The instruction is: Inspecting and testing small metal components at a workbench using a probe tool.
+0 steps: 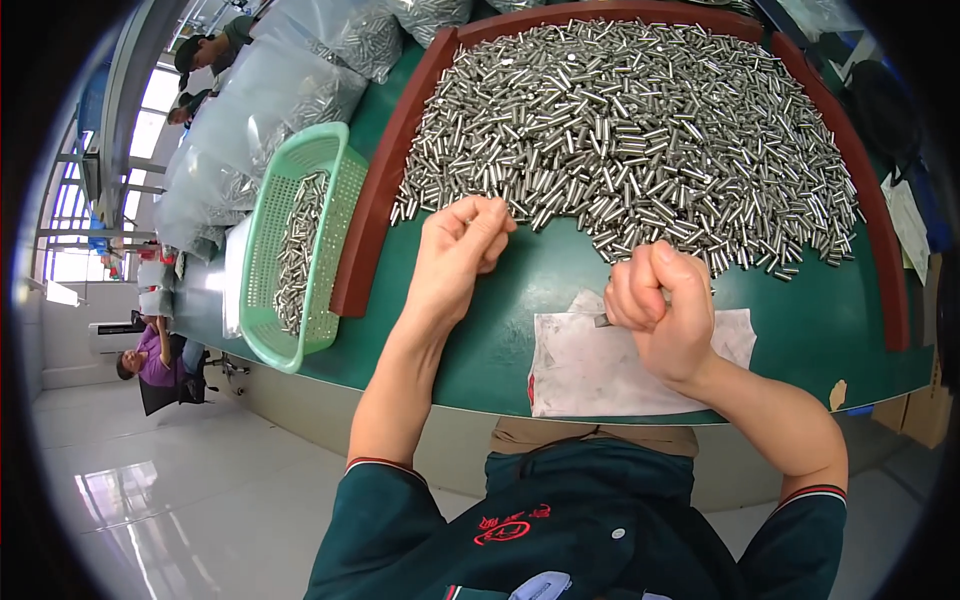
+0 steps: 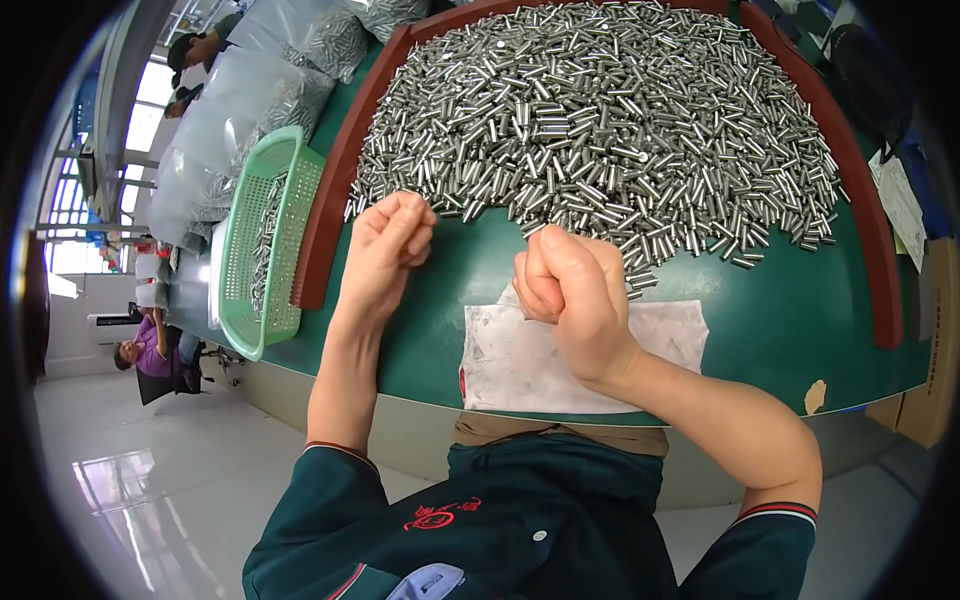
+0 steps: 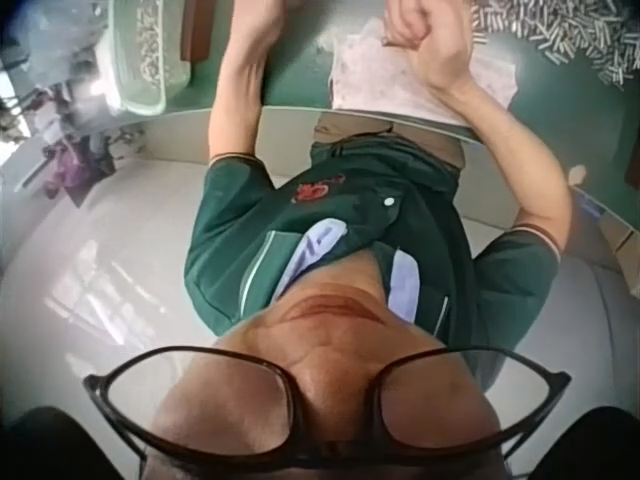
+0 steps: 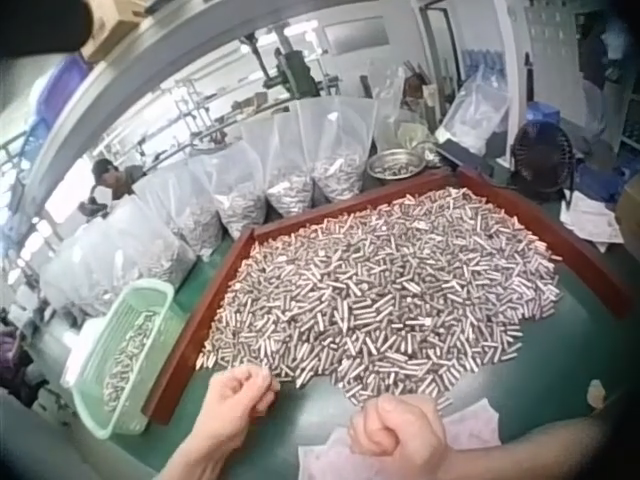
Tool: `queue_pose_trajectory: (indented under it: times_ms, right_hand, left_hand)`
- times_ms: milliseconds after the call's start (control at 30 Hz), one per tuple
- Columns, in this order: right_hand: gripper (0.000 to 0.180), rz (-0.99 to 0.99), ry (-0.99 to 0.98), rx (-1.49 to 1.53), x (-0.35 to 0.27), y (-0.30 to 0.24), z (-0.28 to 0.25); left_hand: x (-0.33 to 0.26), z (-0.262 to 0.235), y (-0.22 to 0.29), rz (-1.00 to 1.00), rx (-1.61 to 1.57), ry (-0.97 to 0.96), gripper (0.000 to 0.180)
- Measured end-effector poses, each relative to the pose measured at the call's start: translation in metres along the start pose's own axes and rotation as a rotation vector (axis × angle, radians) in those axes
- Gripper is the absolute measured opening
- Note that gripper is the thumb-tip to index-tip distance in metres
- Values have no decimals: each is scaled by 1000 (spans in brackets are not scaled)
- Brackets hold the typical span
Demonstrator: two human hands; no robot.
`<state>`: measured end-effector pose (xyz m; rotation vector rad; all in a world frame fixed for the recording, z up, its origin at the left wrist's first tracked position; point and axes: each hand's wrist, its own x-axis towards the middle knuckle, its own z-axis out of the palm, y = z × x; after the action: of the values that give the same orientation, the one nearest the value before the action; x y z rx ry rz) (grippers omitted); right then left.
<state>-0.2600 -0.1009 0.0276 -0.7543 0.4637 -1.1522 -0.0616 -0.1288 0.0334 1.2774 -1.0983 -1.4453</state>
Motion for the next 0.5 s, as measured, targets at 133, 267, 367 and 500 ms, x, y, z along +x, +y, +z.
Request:
queue_pose_trajectory:
  times_ms: [133,267,367,500]
  right_hand:
    - [39,-8,0,2,0,-1,0]
    - [39,-4,7,0,1,-1,1]
    - [39,-5,9,-21,0,-1,2]
    - [39,-9,8,-17,0,0,-1]
  left_hand:
    - [1,10,-9,469,936,242,10]
    - [0,11,-12,467,1190,146,11]
    - [-2,9,-10,416,968,104,11]
    - [2,2,1,-184,-522,-247,10]
